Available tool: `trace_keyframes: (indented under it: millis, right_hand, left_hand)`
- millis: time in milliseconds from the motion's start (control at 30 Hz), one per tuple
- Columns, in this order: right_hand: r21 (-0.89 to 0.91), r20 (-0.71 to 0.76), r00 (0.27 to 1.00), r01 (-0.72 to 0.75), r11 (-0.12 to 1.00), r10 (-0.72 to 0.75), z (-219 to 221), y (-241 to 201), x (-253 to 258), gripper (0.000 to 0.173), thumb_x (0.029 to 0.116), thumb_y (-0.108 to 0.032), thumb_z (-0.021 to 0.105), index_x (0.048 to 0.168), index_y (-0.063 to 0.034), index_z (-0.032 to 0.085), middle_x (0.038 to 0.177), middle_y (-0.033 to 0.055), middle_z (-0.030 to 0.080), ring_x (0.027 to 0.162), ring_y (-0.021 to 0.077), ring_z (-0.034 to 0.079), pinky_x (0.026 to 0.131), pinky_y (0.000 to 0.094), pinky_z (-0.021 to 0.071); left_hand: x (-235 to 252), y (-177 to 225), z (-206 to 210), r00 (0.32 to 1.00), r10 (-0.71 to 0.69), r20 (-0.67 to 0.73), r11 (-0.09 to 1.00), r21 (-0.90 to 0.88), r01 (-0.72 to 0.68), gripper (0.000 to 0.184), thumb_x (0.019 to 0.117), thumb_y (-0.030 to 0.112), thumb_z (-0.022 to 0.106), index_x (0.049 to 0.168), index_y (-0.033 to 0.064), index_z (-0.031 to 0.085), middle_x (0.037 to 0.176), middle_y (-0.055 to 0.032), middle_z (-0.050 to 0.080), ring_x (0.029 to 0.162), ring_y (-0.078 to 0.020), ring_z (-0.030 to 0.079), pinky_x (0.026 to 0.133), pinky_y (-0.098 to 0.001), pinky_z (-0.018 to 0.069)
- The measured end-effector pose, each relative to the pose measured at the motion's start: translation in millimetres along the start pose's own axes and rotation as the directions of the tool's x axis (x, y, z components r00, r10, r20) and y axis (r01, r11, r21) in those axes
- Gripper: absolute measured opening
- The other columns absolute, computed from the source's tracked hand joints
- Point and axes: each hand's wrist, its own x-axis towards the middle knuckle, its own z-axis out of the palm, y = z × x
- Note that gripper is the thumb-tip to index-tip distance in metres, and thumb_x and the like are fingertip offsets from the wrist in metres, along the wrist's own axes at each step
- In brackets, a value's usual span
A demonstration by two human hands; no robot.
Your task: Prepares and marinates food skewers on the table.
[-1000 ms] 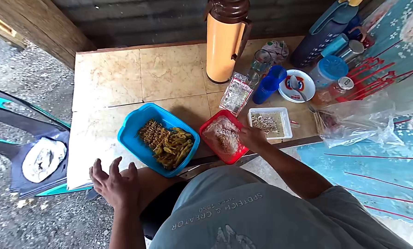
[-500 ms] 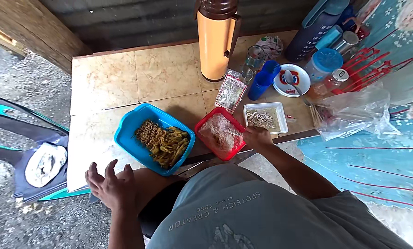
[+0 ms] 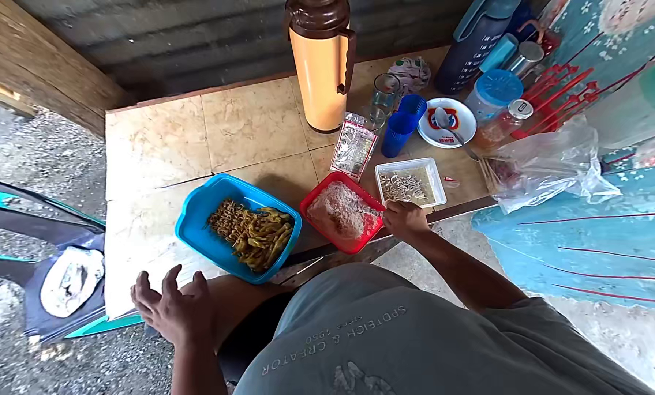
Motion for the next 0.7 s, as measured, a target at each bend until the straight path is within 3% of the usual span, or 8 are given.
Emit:
trace_keyframes:
  millis: [100,167,233,400,567,700]
  right_hand:
    - [-0.002,-0.056,0.998,0.0,1.0,0.0,3,0,-2,0.015,0.0887,-0.006,0.068,0.077,0.0015,0.071,0.086,0.0176,0.073,0.08,0.0351,0.074,0.067,0.0493,0.0595]
    - [0.044,0.021,0.998,-0.056,0.997,0.055,1,-3,-2,0.015,0.0912,-0.005,0.067,0.081,0.0039,0.073,0.091,0.0198,0.074,0.085,0.0379,0.074,0.071,0.0526,0.0595]
    - [0.114,-0.034,0.996,-0.081,0.99,0.085,0,-1,-2,0.013,0.0887,-0.005,0.07,0.08,0.004,0.073,0.088,0.0193,0.073,0.082,0.0375,0.074,0.07,0.053,0.0595]
    - [0.248,-0.089,0.915,-0.363,0.898,0.394,-28,19,-7,0.015,0.0946,-0.008,0.067,0.091,0.0049,0.075,0.099,0.0211,0.074,0.09,0.0388,0.074,0.077,0.0595,0.059]
    - [-0.01,0.054,0.696,-0.716,0.698,0.716,-40,74,-12,0.024,0.1009,-0.019,0.061,0.106,-0.0011,0.076,0.116,0.0208,0.072,0.105,0.0455,0.07,0.081,0.0704,0.0521]
    - [-0.186,0.184,0.631,-0.731,0.657,0.754,-36,90,-5,0.024,0.1014,-0.019,0.061,0.112,-0.0019,0.075,0.126,0.0205,0.069,0.113,0.0461,0.067,0.087,0.07,0.0506]
  left_hand:
    - [1,2,1,1.0,0.007,0.002,1.0,0.001,-0.007,0.041,0.0957,0.028,0.064,0.129,0.0045,0.067,0.158,-0.0326,0.034,0.152,-0.0494,0.023,0.121,-0.0622,0.021]
    - [0,1,1,1.0,0.013,0.002,1.0,0.005,-0.013,0.041,0.0958,0.028,0.063,0.129,0.0043,0.067,0.158,-0.0328,0.034,0.152,-0.0499,0.023,0.121,-0.0626,0.0213]
    - [1,0,2,1.0,0.021,-0.003,1.0,0.003,-0.021,0.041,0.0953,0.028,0.064,0.128,0.0042,0.067,0.157,-0.0332,0.035,0.152,-0.0504,0.023,0.12,-0.0631,0.0215]
    - [1,-1,2,1.0,0.014,-0.002,1.0,-0.005,-0.014,0.041,0.0953,0.029,0.064,0.129,0.005,0.068,0.158,-0.0321,0.034,0.152,-0.0499,0.021,0.121,-0.0628,0.0198]
    - [2,-3,2,1.0,0.002,0.007,1.0,-0.001,-0.002,0.041,0.0955,0.03,0.063,0.128,0.0053,0.068,0.158,-0.0312,0.034,0.153,-0.0484,0.022,0.121,-0.0622,0.02]
    - [3,-3,4,1.0,0.012,0.004,1.0,0.008,-0.012,0.04,0.0954,0.029,0.064,0.128,0.0056,0.068,0.158,-0.0311,0.035,0.152,-0.049,0.022,0.121,-0.0619,0.0206]
